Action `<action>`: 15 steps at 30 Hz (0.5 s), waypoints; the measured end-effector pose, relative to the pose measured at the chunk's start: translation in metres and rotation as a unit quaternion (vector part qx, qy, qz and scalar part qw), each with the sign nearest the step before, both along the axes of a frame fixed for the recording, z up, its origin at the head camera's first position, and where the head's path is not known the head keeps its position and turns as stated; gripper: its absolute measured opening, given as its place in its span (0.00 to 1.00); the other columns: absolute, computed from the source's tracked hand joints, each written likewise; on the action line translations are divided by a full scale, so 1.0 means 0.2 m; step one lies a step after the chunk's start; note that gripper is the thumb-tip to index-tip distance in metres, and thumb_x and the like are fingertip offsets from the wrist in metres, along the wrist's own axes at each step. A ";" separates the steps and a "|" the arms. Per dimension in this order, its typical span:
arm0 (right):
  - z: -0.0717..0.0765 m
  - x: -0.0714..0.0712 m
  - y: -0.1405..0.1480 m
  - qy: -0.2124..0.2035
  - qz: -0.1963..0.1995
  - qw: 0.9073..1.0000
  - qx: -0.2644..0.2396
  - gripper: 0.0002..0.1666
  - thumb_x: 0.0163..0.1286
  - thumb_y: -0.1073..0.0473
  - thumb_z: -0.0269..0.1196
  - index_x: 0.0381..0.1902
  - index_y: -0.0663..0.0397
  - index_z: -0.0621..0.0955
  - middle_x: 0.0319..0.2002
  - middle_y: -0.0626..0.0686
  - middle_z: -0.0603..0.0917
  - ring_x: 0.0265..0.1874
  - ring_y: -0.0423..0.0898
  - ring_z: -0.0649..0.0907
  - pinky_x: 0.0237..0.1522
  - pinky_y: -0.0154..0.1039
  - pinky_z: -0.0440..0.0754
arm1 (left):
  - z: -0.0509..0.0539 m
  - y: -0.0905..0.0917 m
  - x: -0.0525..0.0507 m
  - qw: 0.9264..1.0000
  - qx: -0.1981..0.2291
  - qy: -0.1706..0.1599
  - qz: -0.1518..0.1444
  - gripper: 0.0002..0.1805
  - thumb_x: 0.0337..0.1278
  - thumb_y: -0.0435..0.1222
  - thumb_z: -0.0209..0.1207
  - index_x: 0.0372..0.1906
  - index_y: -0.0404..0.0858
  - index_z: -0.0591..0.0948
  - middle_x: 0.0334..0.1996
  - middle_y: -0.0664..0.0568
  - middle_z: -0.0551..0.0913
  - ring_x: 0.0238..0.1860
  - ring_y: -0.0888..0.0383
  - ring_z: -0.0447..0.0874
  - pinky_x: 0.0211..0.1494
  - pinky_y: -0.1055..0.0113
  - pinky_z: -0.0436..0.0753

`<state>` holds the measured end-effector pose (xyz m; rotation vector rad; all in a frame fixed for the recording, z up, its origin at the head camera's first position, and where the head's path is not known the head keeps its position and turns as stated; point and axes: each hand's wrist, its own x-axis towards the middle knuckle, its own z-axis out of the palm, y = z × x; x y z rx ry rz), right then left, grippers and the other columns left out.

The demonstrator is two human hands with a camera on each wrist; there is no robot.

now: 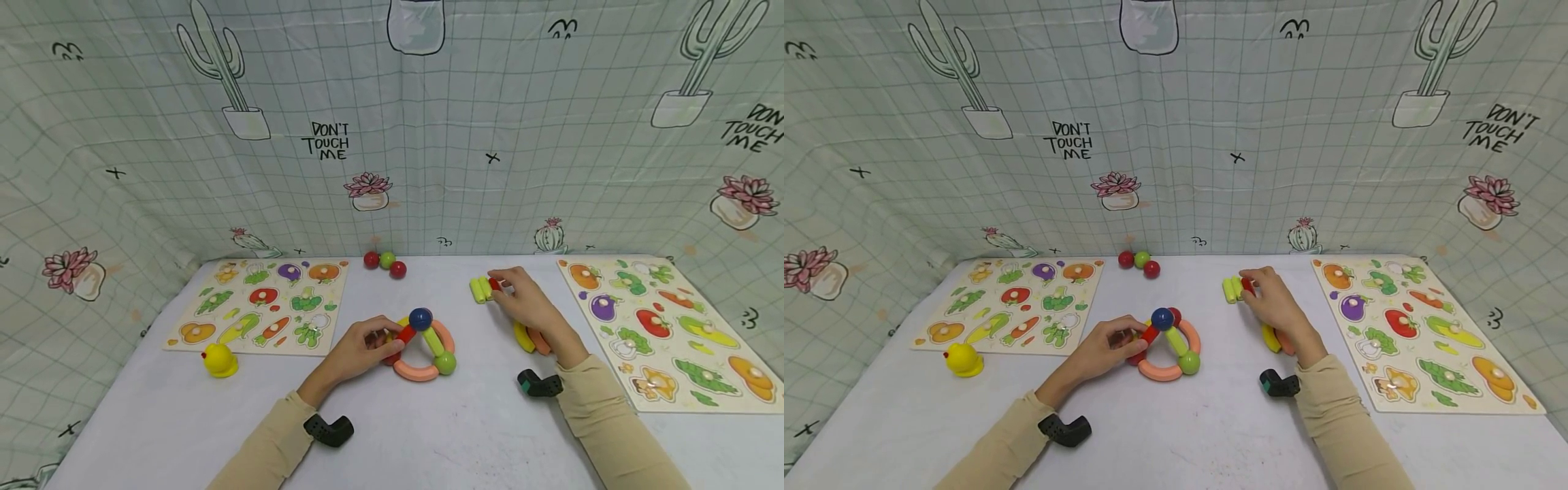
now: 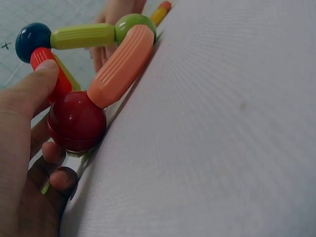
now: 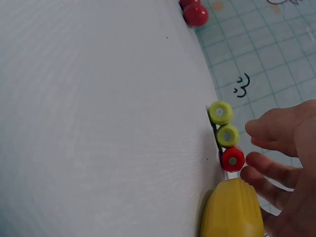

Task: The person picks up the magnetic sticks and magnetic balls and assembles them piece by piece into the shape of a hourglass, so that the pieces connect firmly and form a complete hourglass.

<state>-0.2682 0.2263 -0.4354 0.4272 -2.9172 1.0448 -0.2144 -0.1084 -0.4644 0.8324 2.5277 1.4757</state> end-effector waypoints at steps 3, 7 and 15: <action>0.00 0.01 0.00 -0.009 -0.002 1.000 0.029 0.27 0.68 0.61 0.55 0.64 0.65 0.68 0.56 0.68 0.69 0.52 0.60 0.73 0.54 0.58 0.72 | 0.02 0.00 0.01 1.000 -0.002 0.000 0.000 0.12 0.59 0.36 0.61 0.48 0.40 0.81 0.31 0.50 0.76 0.29 0.60 0.67 0.31 0.74 0.64; 0.00 0.01 0.00 -0.007 -0.019 0.999 0.049 0.26 0.67 0.60 0.56 0.62 0.65 0.71 0.52 0.68 0.70 0.46 0.58 0.74 0.48 0.54 0.73 | 0.09 0.01 0.05 1.000 0.000 0.001 -0.008 0.11 0.59 0.34 0.60 0.46 0.37 0.81 0.30 0.48 0.75 0.29 0.60 0.68 0.32 0.75 0.65; 0.01 0.02 0.00 -0.008 -0.061 0.996 0.066 0.20 0.66 0.59 0.59 0.54 0.62 0.74 0.45 0.65 0.76 0.40 0.56 0.77 0.40 0.49 0.75 | 0.17 0.02 0.09 1.000 0.006 -0.006 -0.011 0.11 0.59 0.34 0.60 0.46 0.36 0.81 0.30 0.48 0.75 0.30 0.58 0.68 0.33 0.74 0.66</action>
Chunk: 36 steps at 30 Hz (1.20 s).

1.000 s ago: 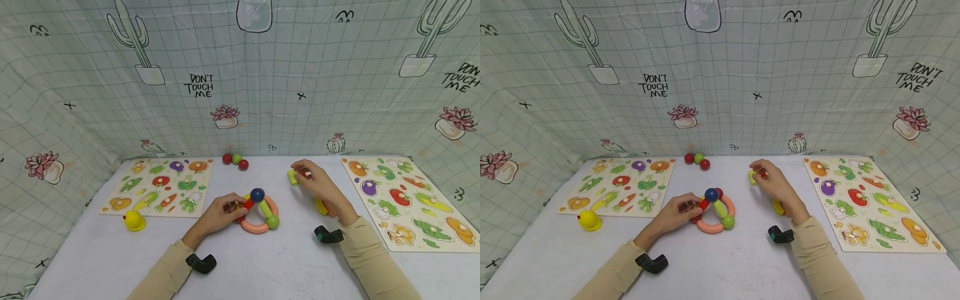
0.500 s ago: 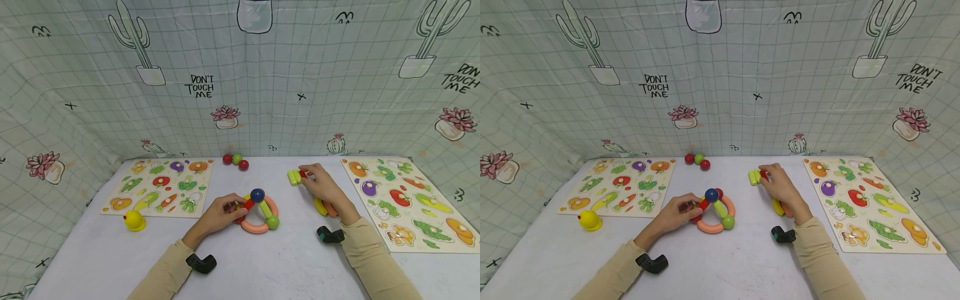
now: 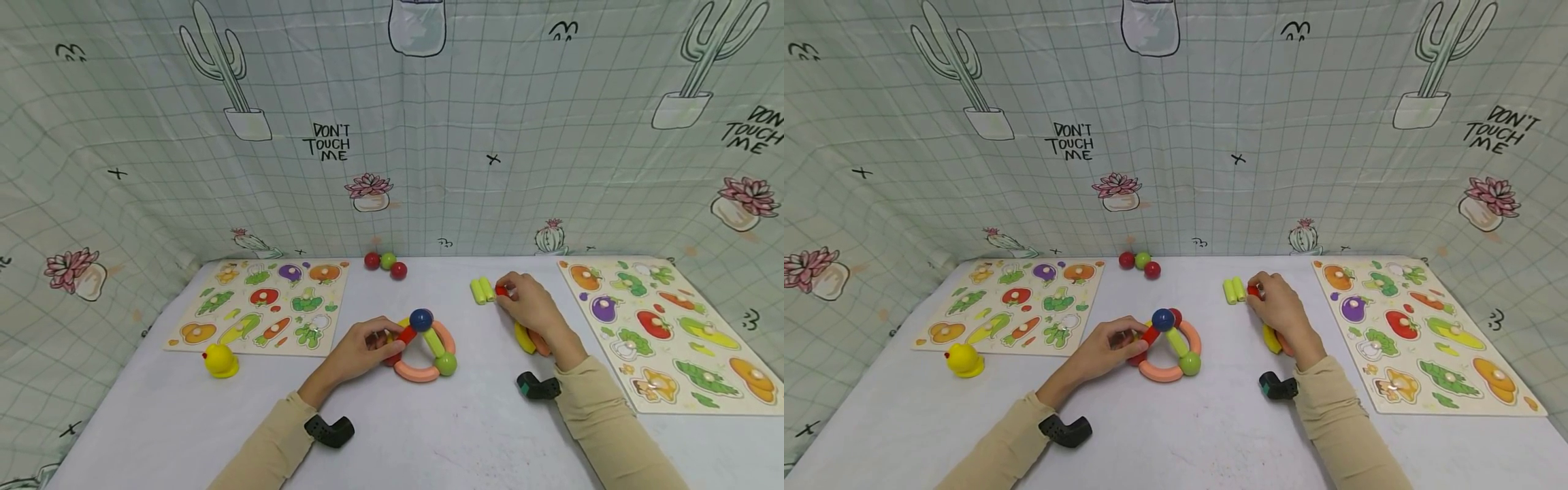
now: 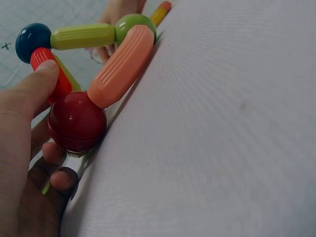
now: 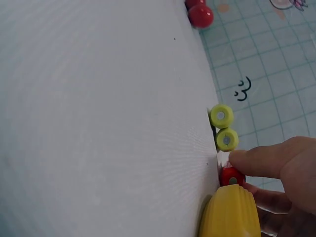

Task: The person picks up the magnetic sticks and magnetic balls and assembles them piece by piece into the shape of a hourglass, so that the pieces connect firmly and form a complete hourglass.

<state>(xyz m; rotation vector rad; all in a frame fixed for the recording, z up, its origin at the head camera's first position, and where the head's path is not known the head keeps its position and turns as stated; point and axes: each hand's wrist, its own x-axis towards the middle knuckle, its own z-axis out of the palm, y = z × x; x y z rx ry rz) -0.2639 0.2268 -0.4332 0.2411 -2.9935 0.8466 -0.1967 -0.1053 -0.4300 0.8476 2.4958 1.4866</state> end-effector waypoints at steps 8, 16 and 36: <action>0.01 0.00 0.00 -0.032 0.007 0.998 0.053 0.27 0.66 0.59 0.56 0.62 0.62 0.69 0.40 0.65 0.78 0.32 0.53 0.76 0.35 0.47 0.75 | -0.01 0.00 0.00 1.000 0.003 -0.001 0.000 0.11 0.59 0.34 0.60 0.46 0.37 0.81 0.29 0.48 0.75 0.30 0.58 0.68 0.33 0.74 0.65; 0.01 -0.01 0.01 -0.045 -0.013 0.999 0.023 0.26 0.66 0.59 0.56 0.60 0.61 0.68 0.38 0.63 0.78 0.27 0.50 0.76 0.28 0.39 0.73 | 0.00 0.00 0.00 1.000 -0.003 0.002 -0.002 0.11 0.59 0.34 0.60 0.46 0.36 0.81 0.29 0.48 0.75 0.29 0.58 0.68 0.33 0.74 0.65; 0.06 0.00 -0.01 -0.049 -0.043 0.986 -0.156 0.27 0.68 0.54 0.55 0.61 0.56 0.63 0.47 0.62 0.73 0.44 0.55 0.77 0.37 0.36 0.75 | -0.18 -0.02 -0.10 1.000 -0.001 0.010 0.004 0.12 0.59 0.39 0.61 0.47 0.43 0.81 0.30 0.52 0.76 0.29 0.60 0.68 0.32 0.74 0.66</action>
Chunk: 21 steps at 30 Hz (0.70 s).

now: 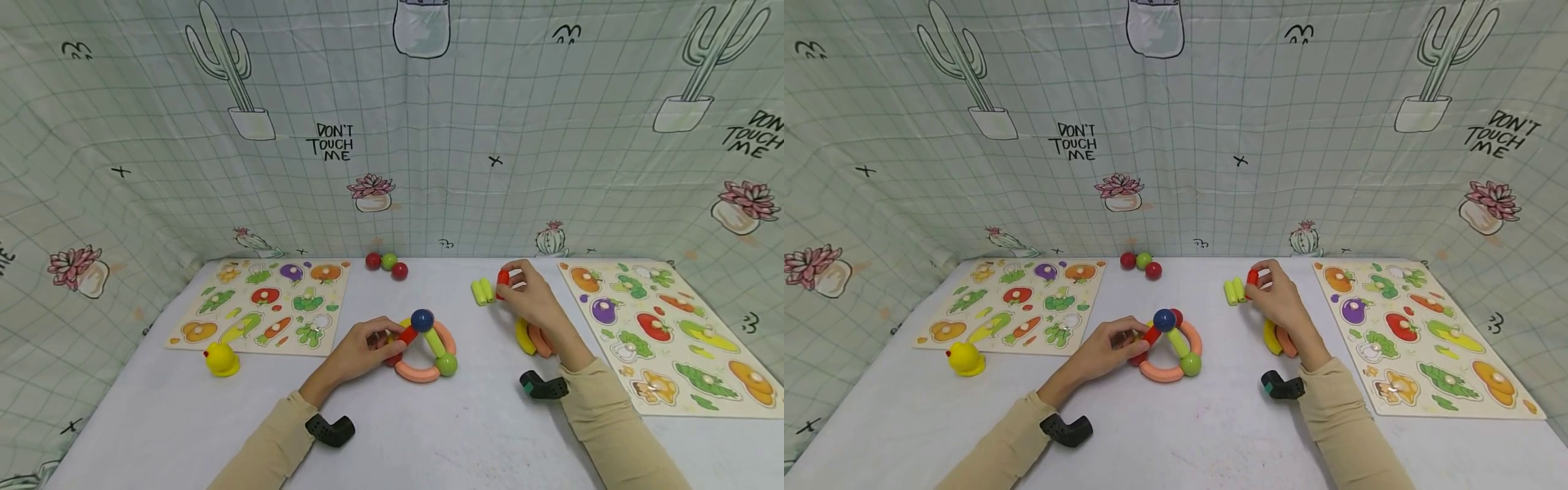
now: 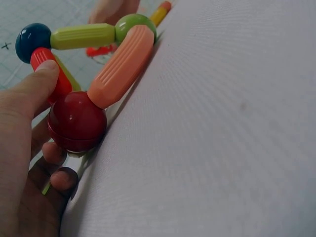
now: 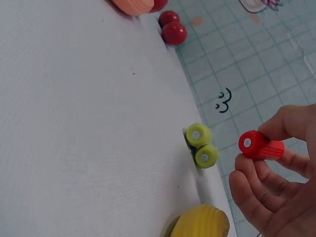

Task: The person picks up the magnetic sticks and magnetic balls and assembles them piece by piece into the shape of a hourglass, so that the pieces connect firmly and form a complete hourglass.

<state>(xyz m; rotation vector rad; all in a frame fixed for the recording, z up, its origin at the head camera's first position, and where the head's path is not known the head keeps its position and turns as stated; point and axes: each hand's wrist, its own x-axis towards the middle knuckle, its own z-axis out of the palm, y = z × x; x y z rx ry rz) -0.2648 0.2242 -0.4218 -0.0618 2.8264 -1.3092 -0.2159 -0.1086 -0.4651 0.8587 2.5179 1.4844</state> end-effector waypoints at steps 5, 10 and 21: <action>0.02 0.00 -0.02 -0.009 0.019 0.999 -0.047 0.27 0.69 0.56 0.56 0.61 0.57 0.62 0.46 0.62 0.73 0.41 0.53 0.79 0.40 0.40 0.81 | 0.00 0.00 0.00 1.000 0.006 0.004 -0.005 0.11 0.59 0.42 0.61 0.46 0.46 0.81 0.30 0.54 0.76 0.29 0.62 0.68 0.32 0.74 0.66; 0.03 0.01 -0.04 -0.022 0.029 0.997 -0.068 0.27 0.70 0.56 0.56 0.62 0.57 0.62 0.47 0.62 0.73 0.41 0.52 0.81 0.45 0.44 0.82 | 0.00 -0.01 0.00 1.000 0.004 0.006 -0.005 0.11 0.59 0.43 0.61 0.46 0.47 0.81 0.29 0.56 0.75 0.29 0.64 0.68 0.32 0.75 0.66; 0.04 0.02 -0.07 -0.022 0.044 0.996 -0.080 0.28 0.70 0.53 0.57 0.62 0.54 0.61 0.50 0.63 0.75 0.40 0.56 0.83 0.44 0.37 0.82 | 0.00 0.00 0.00 1.000 -0.008 -0.002 0.002 0.12 0.59 0.40 0.60 0.48 0.44 0.81 0.30 0.52 0.75 0.30 0.60 0.68 0.33 0.73 0.66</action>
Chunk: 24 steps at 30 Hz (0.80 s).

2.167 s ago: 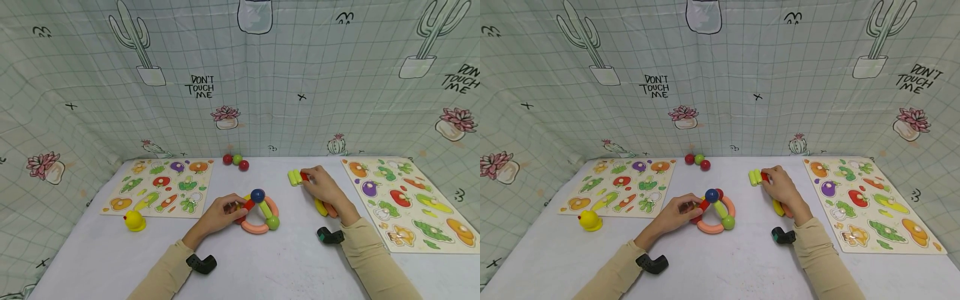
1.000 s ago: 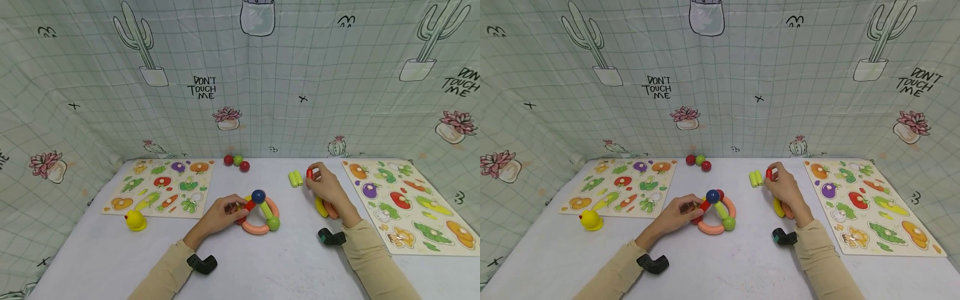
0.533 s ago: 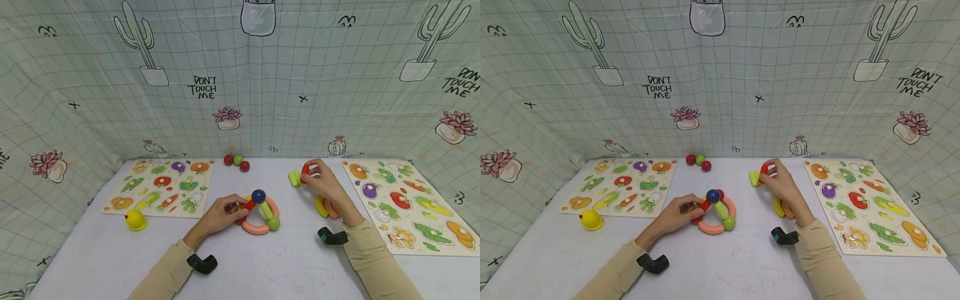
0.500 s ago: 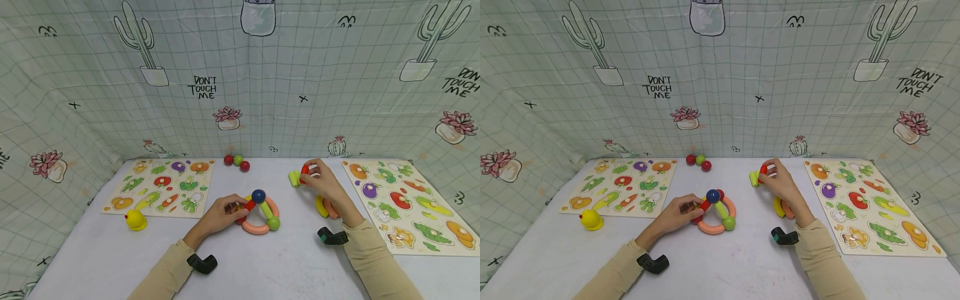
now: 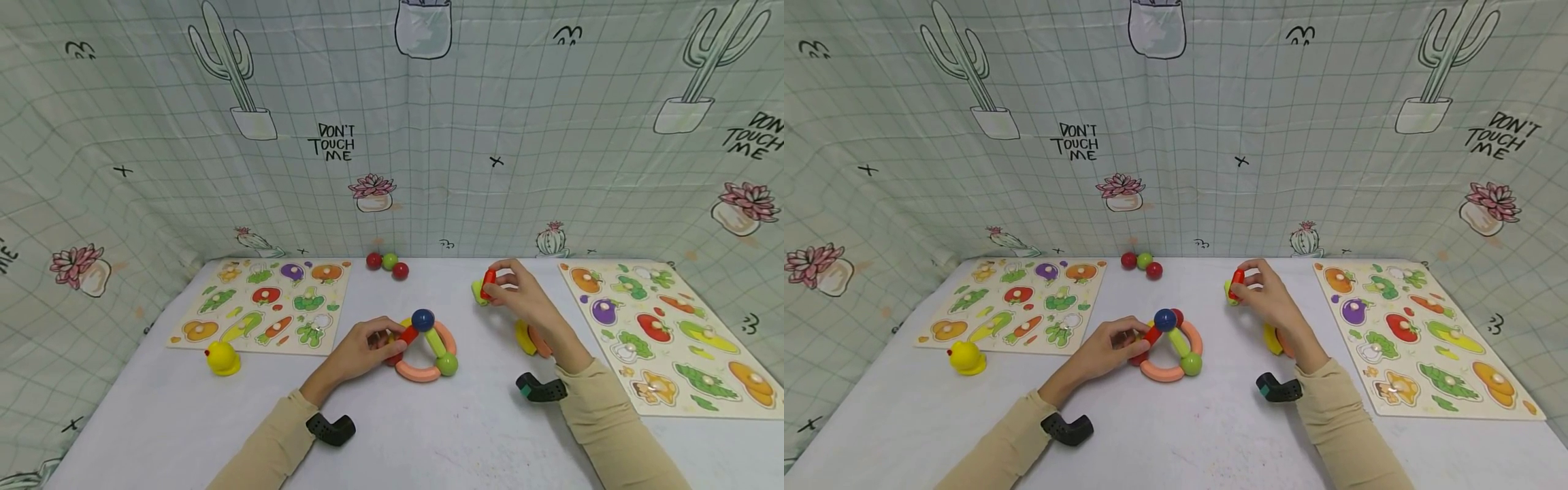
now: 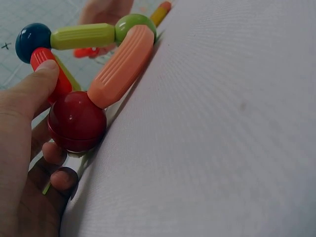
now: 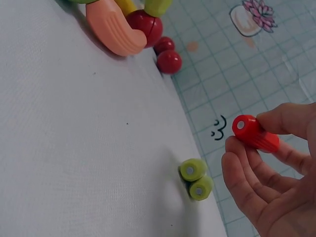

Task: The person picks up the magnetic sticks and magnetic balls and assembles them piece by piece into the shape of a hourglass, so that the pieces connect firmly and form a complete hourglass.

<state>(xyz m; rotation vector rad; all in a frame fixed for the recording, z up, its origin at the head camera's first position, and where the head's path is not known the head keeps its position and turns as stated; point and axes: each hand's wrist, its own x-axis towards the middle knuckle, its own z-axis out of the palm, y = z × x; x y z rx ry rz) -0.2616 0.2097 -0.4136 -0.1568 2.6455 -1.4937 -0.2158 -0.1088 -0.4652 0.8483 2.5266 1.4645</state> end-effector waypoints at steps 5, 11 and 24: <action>0.01 0.01 -0.03 0.009 0.012 1.000 -0.010 0.27 0.69 0.54 0.57 0.61 0.54 0.62 0.50 0.63 0.76 0.42 0.53 0.82 0.45 0.37 0.82 | 0.03 0.01 0.01 1.000 -0.012 -0.002 0.005 0.13 0.59 0.37 0.60 0.49 0.40 0.81 0.30 0.50 0.75 0.30 0.59 0.68 0.33 0.73 0.65; 0.03 0.03 -0.05 0.007 0.018 1.000 -0.024 0.28 0.69 0.53 0.57 0.60 0.55 0.60 0.50 0.62 0.77 0.44 0.52 0.82 0.49 0.40 0.81 | 0.15 0.01 0.08 1.000 -0.005 -0.012 -0.005 0.12 0.60 0.35 0.59 0.48 0.37 0.81 0.29 0.49 0.75 0.30 0.59 0.68 0.34 0.73 0.66; 0.08 0.07 -0.13 0.001 0.031 0.998 -0.050 0.26 0.69 0.54 0.58 0.57 0.55 0.60 0.54 0.61 0.77 0.46 0.53 0.84 0.55 0.48 0.78 | 0.18 0.02 0.10 1.000 -0.007 -0.009 -0.002 0.13 0.60 0.35 0.60 0.48 0.36 0.81 0.29 0.48 0.74 0.31 0.57 0.68 0.34 0.73 0.65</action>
